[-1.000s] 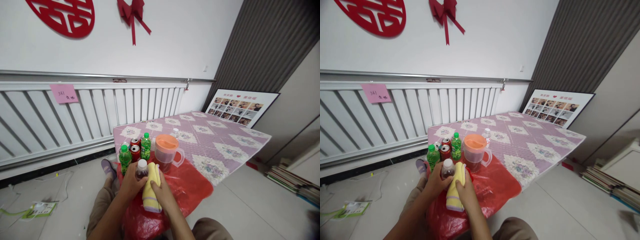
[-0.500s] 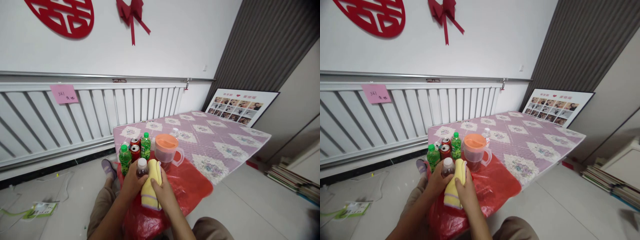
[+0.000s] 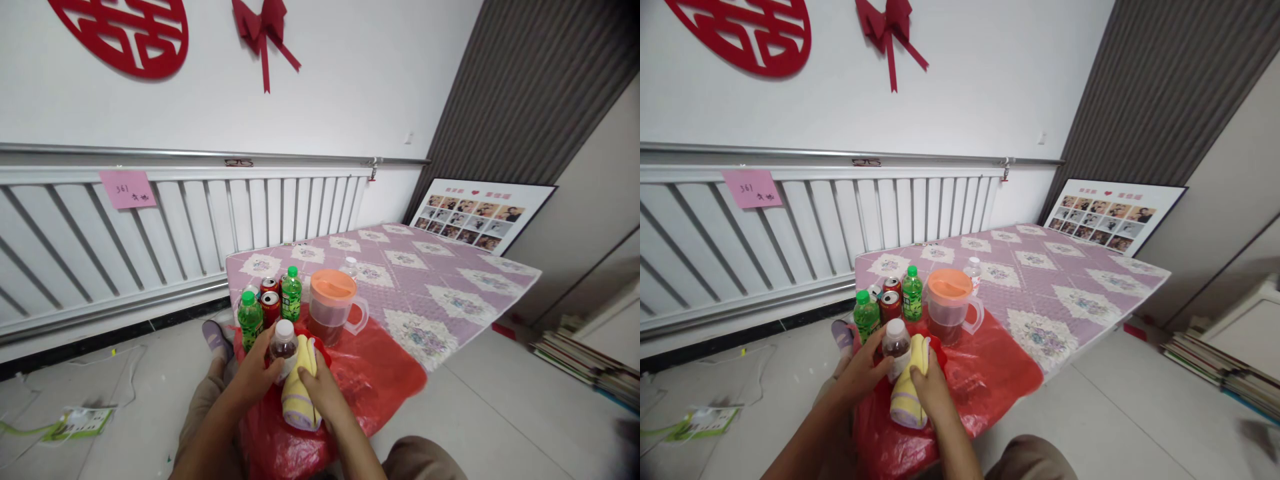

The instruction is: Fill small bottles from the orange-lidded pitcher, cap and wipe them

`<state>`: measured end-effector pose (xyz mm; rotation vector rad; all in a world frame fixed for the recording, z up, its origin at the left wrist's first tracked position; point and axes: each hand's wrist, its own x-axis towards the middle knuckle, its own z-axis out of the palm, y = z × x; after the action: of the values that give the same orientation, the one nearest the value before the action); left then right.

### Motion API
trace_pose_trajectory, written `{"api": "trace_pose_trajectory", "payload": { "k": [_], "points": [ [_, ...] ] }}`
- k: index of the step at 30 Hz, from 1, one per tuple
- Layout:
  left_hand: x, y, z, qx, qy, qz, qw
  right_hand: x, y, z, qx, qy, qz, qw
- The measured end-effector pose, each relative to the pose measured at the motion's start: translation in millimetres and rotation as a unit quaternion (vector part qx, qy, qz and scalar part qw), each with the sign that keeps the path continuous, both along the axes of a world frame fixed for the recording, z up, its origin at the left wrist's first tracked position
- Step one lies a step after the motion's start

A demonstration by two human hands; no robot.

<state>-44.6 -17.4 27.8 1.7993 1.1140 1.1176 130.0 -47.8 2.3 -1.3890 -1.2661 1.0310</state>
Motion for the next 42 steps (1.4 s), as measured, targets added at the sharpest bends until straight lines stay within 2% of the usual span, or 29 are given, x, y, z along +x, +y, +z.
{"api": "trace_pose_trajectory", "payload": {
  "k": [4,9,14,17,23,27,32,35,38,42],
  "points": [
    [4,-3,-2.0,-0.006,0.000,0.037,0.999,1,-3,10.5,0.005,-0.007,-0.013,1.000],
    [12,-3,-8.1,0.025,0.001,0.094,0.995,0,-7,39.3,0.051,-0.012,-0.039,0.998],
    [15,-4,-10.4,0.033,0.011,0.100,0.994,-4,-6,58.4,0.094,-0.022,-0.038,0.995],
    [12,-6,-10.4,0.043,0.017,0.092,0.995,-2,-2,53.9,0.068,-0.037,-0.035,0.996],
    [4,-8,-7.5,0.021,0.015,0.078,0.997,4,3,23.2,0.028,-0.060,-0.022,0.998],
    [-3,1,-4.2,-0.018,0.011,0.060,0.998,5,2,10.6,0.022,-0.068,-0.006,0.997],
    [-9,21,4.8,-0.052,-0.062,-0.060,0.995,6,0,7.2,0.025,-0.076,0.012,0.997],
    [-10,25,9.9,-0.069,-0.050,-0.104,0.991,6,0,5.4,0.028,-0.077,0.019,0.996],
    [-10,21,12.6,-0.083,-0.042,-0.111,0.989,6,-1,6.1,0.032,-0.079,0.022,0.996],
    [-5,14,11.7,-0.077,-0.055,-0.068,0.993,3,-3,19.7,0.045,-0.102,0.002,0.994]
  ]
}}
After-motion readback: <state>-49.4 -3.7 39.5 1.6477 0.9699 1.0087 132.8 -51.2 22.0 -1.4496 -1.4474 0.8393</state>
